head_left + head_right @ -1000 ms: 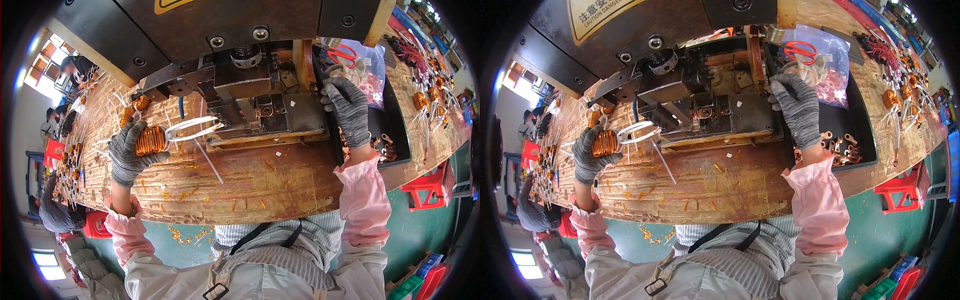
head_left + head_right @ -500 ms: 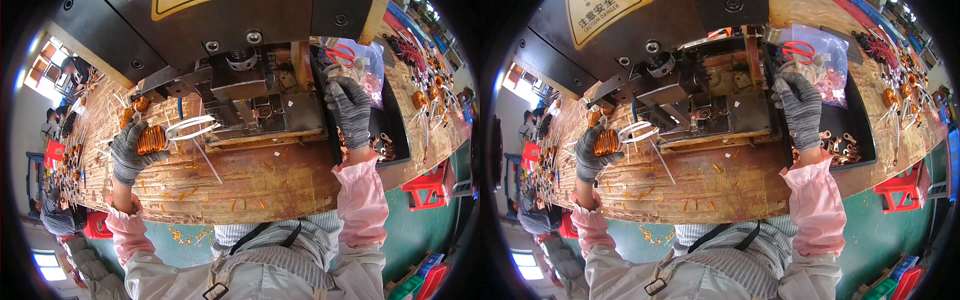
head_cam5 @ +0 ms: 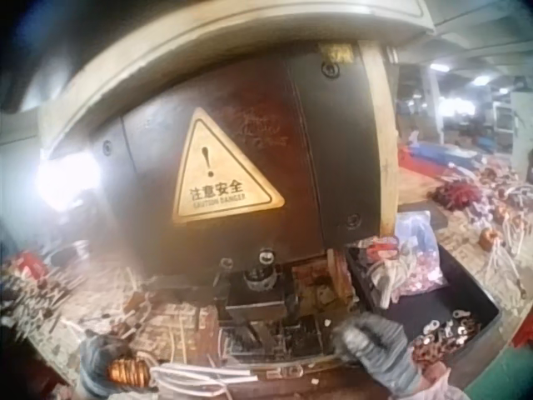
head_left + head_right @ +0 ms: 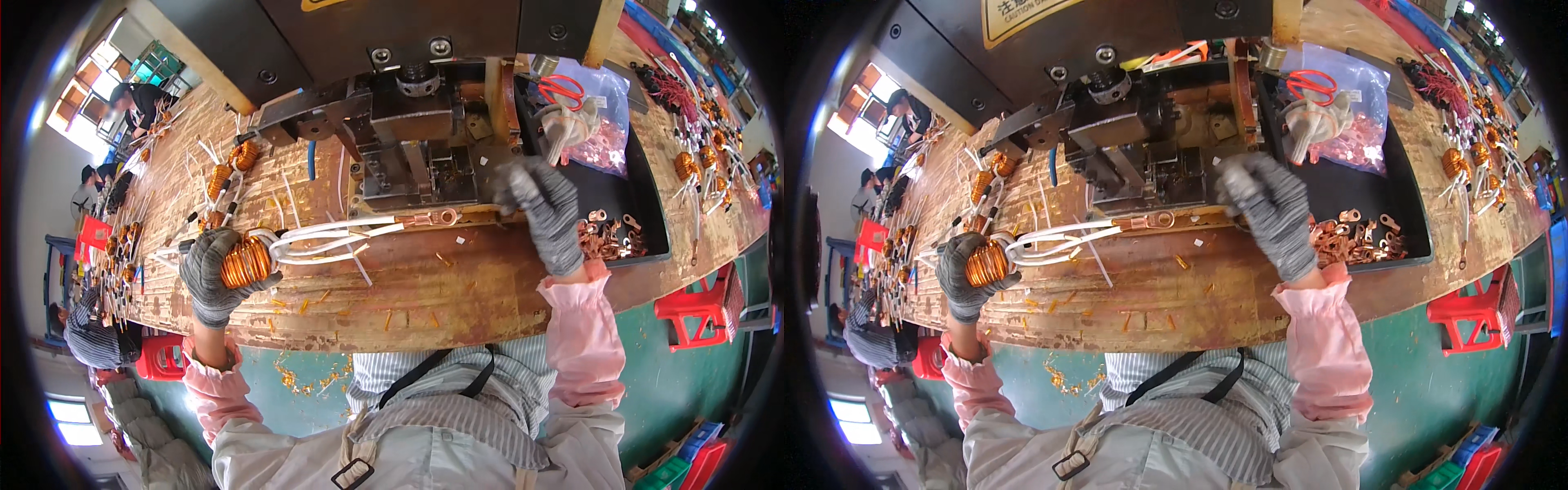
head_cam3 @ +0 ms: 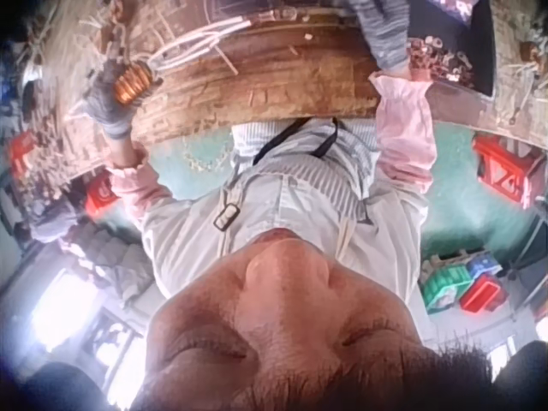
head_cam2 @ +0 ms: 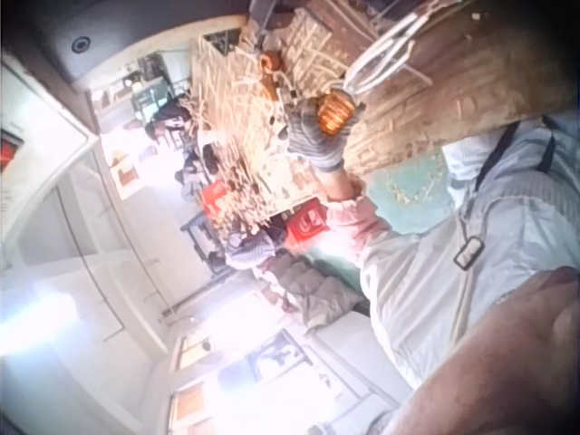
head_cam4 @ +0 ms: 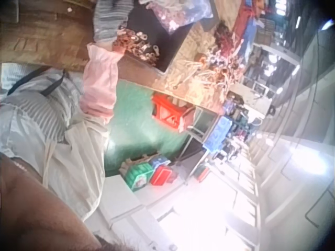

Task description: Using a workbench crimping machine to attach copper terminals to the ends of wires on toroidal coils.

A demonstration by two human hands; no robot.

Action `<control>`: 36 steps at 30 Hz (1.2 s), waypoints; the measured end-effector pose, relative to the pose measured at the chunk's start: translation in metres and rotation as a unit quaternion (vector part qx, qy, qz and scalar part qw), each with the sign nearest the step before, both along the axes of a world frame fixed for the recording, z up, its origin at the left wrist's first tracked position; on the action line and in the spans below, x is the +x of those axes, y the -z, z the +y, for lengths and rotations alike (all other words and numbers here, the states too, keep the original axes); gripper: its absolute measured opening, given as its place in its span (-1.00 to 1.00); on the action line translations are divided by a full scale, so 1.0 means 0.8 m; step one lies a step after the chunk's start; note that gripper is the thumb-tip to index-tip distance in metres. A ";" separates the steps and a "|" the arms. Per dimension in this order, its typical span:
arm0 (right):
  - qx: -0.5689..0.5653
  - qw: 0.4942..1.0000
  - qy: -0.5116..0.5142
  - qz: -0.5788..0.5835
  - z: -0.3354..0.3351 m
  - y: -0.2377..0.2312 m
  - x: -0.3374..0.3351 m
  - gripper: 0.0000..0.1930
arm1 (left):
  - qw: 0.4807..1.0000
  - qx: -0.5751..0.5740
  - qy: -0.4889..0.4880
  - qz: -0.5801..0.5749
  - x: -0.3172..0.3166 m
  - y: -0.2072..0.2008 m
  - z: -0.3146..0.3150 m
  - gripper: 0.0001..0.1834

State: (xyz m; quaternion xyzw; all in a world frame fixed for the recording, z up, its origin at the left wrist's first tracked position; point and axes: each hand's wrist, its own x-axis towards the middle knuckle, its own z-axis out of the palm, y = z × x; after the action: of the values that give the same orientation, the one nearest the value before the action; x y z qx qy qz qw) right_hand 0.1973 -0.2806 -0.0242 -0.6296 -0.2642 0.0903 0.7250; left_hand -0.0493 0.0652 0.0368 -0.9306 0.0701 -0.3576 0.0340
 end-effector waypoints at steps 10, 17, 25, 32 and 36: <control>-0.100 0.969 -0.193 0.116 -0.014 0.024 -0.085 -0.75 | 0.989 -0.086 -0.006 0.117 -0.001 0.052 -0.039 -0.24; -0.033 0.970 -0.091 0.224 -0.035 0.039 -0.106 -0.68 | 0.972 -0.129 0.015 0.193 0.029 0.091 -0.080 -0.26; -0.004 0.968 -0.029 0.250 -0.031 0.026 -0.135 -0.66 | 0.972 -0.017 0.051 0.230 0.072 0.112 -0.194 -0.52; -0.024 0.977 -0.006 0.214 -0.031 0.060 -0.147 -0.67 | 0.960 0.039 0.108 0.257 0.073 0.113 -0.195 -0.63; -0.045 0.974 0.000 0.220 -0.025 0.077 -0.152 -0.65 | 0.953 0.059 0.123 0.272 0.074 0.115 -0.188 -0.62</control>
State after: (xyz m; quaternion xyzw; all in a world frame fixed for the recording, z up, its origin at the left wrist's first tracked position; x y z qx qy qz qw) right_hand 0.0755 -0.3007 -0.0857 -0.6258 -0.0940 0.2386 0.7366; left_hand 0.0101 -0.0853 -0.0553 -0.9731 0.2115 -0.0875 0.0243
